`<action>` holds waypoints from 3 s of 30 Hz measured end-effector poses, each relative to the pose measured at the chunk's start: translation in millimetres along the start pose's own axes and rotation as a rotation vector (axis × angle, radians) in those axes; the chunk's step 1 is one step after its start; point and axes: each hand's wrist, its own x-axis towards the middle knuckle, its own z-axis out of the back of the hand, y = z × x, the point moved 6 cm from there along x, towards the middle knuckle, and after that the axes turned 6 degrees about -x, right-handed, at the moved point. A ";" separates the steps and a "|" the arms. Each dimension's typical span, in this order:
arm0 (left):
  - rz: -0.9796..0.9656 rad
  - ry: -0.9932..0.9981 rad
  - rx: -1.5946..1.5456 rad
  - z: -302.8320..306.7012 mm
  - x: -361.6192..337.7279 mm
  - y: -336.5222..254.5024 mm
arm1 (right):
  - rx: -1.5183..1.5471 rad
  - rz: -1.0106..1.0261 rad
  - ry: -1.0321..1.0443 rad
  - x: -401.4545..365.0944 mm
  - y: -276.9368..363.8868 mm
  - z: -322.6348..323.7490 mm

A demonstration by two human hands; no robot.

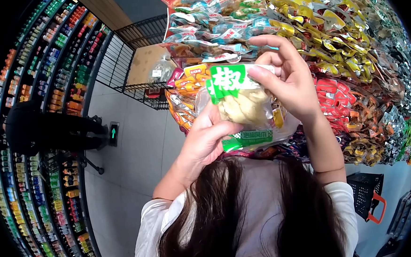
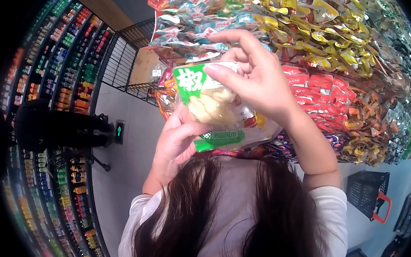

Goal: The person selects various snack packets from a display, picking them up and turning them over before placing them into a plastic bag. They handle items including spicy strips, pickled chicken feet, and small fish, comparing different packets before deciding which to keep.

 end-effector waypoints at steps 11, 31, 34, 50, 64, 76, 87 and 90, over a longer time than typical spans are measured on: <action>-0.097 0.016 0.128 -2.1 -1.7 1.7 | -0.337 0.194 0.055 -34.5 -11.6 -1.7; -0.305 -0.074 0.284 1.6 -4.5 -7.1 | -0.427 0.094 -0.042 -39.2 -12.0 -4.7; -0.326 -0.108 0.248 1.9 -7.3 -9.5 | -0.438 0.156 -0.046 -41.1 -11.8 -5.6; -0.369 -0.130 0.337 5.1 -9.7 -13.8 | -0.276 0.089 0.219 -39.6 -29.4 -8.1; -0.267 -0.032 0.306 5.1 -5.8 -7.9 | -0.372 0.208 0.166 -36.7 -20.1 -1.1; -0.323 -0.109 0.308 10.3 -6.6 -13.7 | -0.282 0.112 0.228 -34.3 -30.4 -3.4; -0.358 -0.138 0.341 8.2 -10.1 -16.5 | -0.280 0.129 0.259 -35.0 -29.0 -6.0; -0.344 -0.114 0.425 5.2 -10.4 -14.6 | -0.244 0.113 0.253 -36.4 -35.5 -7.7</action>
